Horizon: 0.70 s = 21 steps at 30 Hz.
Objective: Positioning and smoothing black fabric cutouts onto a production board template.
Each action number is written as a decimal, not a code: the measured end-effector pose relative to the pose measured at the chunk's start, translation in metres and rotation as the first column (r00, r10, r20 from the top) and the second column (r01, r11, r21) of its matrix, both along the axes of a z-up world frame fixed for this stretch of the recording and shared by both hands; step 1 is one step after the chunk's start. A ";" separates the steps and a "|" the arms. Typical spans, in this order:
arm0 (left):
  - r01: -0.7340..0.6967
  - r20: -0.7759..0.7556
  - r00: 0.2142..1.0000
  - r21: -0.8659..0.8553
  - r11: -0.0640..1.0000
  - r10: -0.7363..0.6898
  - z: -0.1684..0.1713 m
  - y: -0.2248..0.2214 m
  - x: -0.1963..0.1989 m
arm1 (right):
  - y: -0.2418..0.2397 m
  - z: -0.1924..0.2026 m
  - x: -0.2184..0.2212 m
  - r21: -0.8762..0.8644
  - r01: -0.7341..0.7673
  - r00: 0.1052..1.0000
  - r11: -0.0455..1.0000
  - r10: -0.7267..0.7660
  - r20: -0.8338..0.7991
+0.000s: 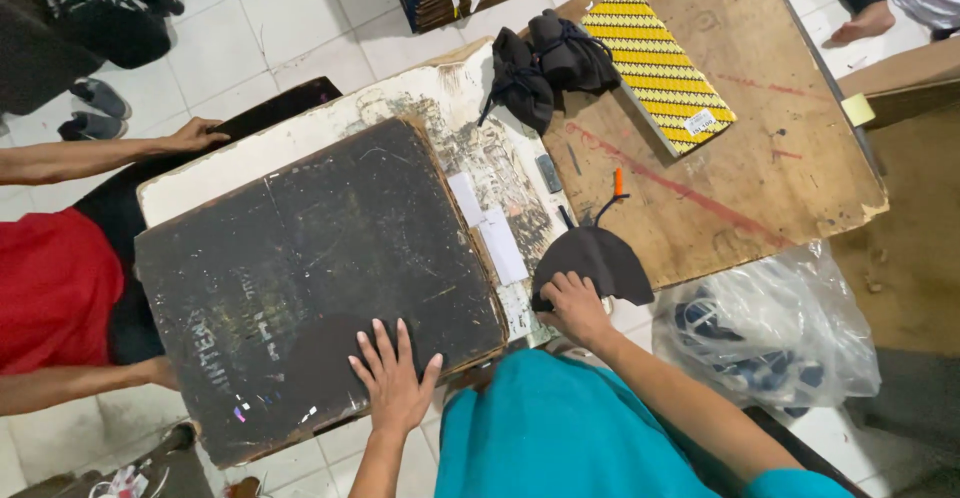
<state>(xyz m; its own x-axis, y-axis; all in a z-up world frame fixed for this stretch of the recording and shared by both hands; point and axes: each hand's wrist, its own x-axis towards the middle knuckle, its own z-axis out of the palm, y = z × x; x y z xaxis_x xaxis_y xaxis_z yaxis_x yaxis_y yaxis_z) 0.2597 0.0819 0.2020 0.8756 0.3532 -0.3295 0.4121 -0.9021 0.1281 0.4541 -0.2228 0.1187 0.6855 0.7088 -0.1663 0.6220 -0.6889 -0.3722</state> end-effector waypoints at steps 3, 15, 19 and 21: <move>-0.044 -0.081 0.996 -0.103 0.994 0.036 0.006 0.003 0.005 | 0.000 -0.003 -0.001 -0.007 0.020 0.999 1.000 -0.020 -0.032; -0.126 -0.383 0.924 -0.279 0.952 0.010 0.035 0.014 0.024 | -0.018 0.022 0.036 0.241 0.501 0.805 0.831 -0.344 -0.483; -0.130 -0.446 0.894 -0.353 0.927 -0.045 0.048 0.023 0.034 | -0.062 0.021 0.058 0.394 0.851 0.508 0.348 -0.357 -0.784; -0.154 -0.522 0.843 -0.467 0.871 -0.131 0.064 0.030 0.039 | -0.070 0.036 0.067 0.251 0.968 0.249 -0.015 -0.065 -0.966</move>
